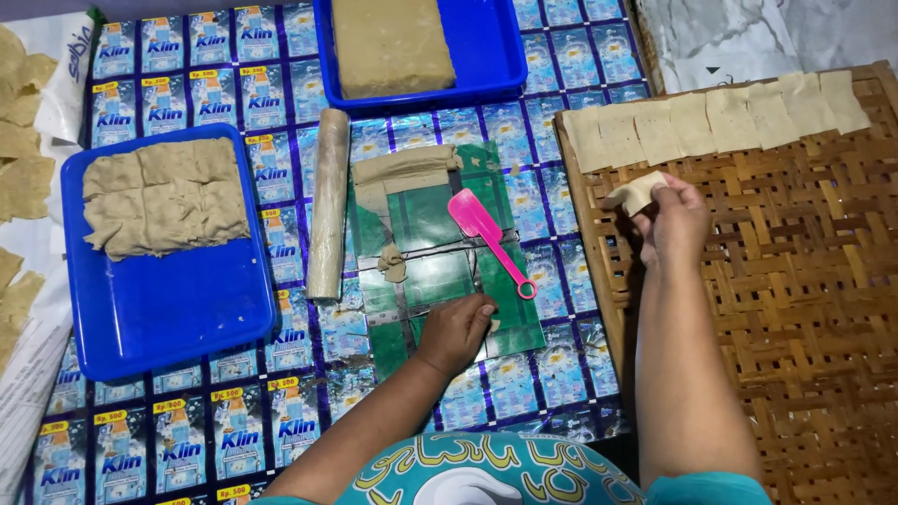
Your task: Rolling out dough and cutting it into squares to place on a woven tray.
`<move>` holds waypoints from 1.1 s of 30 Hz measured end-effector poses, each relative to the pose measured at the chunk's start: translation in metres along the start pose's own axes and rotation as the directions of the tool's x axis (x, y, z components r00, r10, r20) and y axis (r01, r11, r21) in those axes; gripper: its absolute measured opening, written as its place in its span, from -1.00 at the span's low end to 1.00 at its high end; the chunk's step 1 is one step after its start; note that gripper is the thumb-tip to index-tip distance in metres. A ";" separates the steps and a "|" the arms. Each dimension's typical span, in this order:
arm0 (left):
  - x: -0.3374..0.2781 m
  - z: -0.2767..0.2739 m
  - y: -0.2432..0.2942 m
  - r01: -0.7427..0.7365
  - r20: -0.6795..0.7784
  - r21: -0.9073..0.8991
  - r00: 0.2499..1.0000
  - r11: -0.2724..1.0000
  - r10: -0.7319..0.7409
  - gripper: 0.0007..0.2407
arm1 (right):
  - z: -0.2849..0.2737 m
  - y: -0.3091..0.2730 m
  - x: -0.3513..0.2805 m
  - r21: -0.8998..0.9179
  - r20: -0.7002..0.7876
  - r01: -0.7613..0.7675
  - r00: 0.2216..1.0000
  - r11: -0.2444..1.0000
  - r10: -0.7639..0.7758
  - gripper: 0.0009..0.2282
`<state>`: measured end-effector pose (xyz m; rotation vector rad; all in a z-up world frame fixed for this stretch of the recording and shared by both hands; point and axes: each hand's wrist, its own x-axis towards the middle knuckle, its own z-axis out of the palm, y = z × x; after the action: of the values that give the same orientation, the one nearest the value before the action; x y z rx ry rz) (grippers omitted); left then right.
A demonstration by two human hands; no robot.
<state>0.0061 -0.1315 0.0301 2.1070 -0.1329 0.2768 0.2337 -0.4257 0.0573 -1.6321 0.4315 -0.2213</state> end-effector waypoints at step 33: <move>0.102 0.067 0.031 0.346 0.177 -0.184 0.932 0.920 -0.315 -0.82 | 0.016 0.050 -0.017 0.260 -0.004 -0.290 0.954 0.921 0.301 -0.69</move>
<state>0.1081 -0.2034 0.0476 1.8961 0.1071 -0.0913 0.2173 -0.4076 0.0079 -1.2907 0.6498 -0.0804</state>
